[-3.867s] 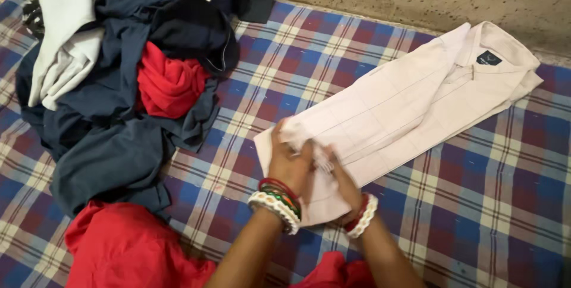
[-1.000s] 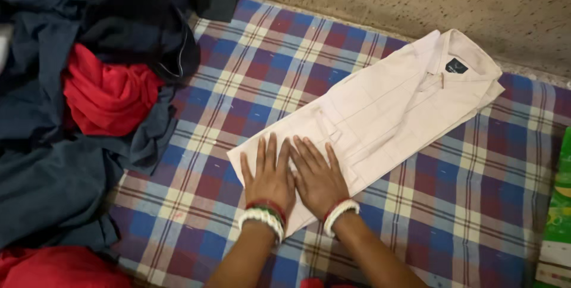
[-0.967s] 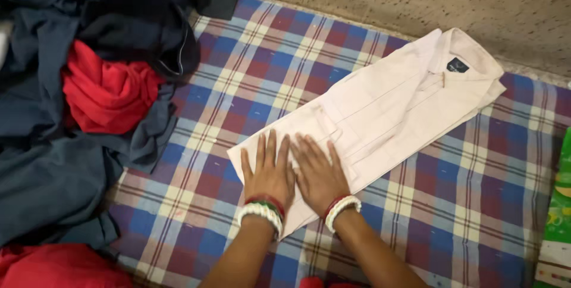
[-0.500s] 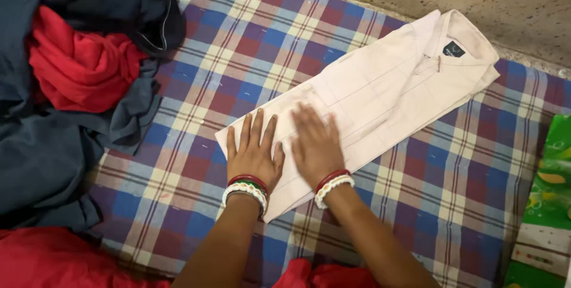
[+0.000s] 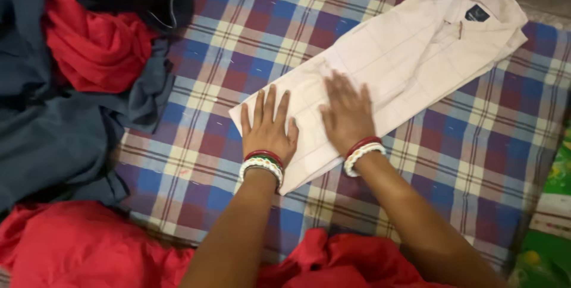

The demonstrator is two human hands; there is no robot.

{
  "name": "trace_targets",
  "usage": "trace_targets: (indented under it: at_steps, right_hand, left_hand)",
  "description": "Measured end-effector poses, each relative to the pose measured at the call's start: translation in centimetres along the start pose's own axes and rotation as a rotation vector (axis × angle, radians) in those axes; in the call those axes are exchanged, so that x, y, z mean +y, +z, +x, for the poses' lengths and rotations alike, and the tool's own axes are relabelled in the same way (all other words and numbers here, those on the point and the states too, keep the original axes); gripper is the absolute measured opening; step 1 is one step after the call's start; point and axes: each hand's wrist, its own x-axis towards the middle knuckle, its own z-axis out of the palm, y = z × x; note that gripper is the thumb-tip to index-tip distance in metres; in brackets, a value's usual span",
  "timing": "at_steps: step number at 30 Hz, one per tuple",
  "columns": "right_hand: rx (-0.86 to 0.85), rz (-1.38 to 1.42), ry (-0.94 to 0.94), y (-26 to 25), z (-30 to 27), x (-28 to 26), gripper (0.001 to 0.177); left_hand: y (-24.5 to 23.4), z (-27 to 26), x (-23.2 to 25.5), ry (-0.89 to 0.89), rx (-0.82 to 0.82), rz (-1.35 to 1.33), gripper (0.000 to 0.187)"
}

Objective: The person folds a light pink striped shirt on a plaid mat, smoothing and aligning it before placing it into a green cardboard box. They then pick up a dark blue shirt and begin buttoning it.

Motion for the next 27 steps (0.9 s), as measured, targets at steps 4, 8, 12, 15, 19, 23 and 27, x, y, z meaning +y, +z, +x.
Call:
trace_targets:
  at_steps: [4, 8, 12, 15, 19, 23, 27]
  right_hand:
    - [-0.126, 0.060, -0.117, 1.1, -0.5, -3.9, 0.062]
    - [-0.097, 0.055, -0.250, 2.3, -0.5, -4.7, 0.059]
    - [-0.135, -0.076, -0.142, 1.7, 1.6, -0.6, 0.061]
    - [-0.078, -0.072, -0.019, 0.1, 1.5, 2.6, 0.058]
    - [-0.029, -0.025, 0.079, -1.9, 0.4, 2.5, 0.056]
    - [-0.146, -0.033, -0.070, -1.5, -1.7, -0.6, 0.063]
    - [-0.065, 0.028, -0.093, -0.6, -1.8, -1.3, 0.063]
  left_hand:
    - [-0.1, -0.2, -0.3, -0.002, -0.079, 0.114, 0.065]
    - [-0.1, 0.1, 0.0, 0.017, -0.069, 0.181, 0.069]
    - [-0.5, 0.1, 0.1, -0.001, -0.012, 0.025, 0.062]
    - [-0.5, -0.3, 0.3, -0.002, -0.023, 0.050, 0.062]
    - [-0.7, -0.1, 0.3, -0.003, -0.009, 0.063, 0.061]
    - [-0.2, -0.4, 0.3, 0.004, -0.007, 0.059, 0.061]
    - [-0.4, -0.3, 0.0, 0.012, 0.027, 0.031, 0.060]
